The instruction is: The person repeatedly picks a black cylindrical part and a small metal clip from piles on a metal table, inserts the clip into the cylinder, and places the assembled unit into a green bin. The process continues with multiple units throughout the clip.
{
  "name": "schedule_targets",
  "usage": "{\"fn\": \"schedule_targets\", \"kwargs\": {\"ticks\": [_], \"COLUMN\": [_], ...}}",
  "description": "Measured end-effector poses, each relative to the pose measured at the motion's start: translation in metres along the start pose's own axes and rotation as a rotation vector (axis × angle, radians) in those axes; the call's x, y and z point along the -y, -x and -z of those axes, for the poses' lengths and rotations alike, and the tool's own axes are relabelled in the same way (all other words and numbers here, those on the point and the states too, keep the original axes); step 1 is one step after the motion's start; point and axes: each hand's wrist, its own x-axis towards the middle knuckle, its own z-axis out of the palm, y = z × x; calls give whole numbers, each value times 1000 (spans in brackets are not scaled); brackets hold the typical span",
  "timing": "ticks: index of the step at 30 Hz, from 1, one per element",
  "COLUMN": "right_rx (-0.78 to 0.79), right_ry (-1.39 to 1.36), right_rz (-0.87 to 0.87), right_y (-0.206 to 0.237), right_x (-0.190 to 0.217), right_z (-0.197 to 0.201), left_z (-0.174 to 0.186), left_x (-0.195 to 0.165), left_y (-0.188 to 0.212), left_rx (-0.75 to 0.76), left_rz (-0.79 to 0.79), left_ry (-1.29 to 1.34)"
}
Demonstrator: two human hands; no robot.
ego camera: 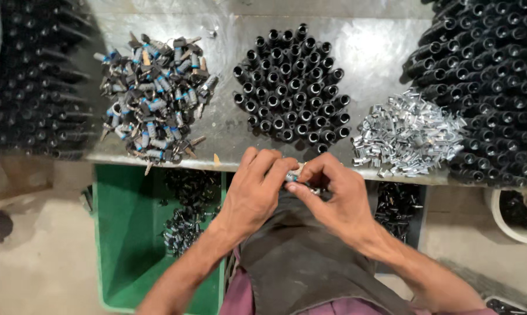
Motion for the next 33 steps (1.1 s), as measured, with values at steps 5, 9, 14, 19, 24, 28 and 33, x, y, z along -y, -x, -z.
{"fn": "schedule_targets", "kwargs": {"ticks": [5,9,14,19,24,28,33], "right_rx": [110,165,586,495,225,-25,-82], "right_ry": [220,415,155,840,475,636,704], "right_rz": [108,390,63,284,57,107,332], "right_y": [-5,-16,-31,26,21,4,-6], "right_x": [2,16,32,13,-35,-49,-54], "right_z": [5,0,78,123,15,-31,-38], "left_z": [7,7,-13,23,30,11,23], "left_x": [4,-10,-81,-28,109,118,111], "left_y": [1,-5,-8,-14,-64,-59,-36], "left_rx": [124,208,81,206,-242,-171,-209], "left_rz": [-5,235,187,139,395,442,254], "left_ry": [53,120,148,161,-456,-517,-345]}}
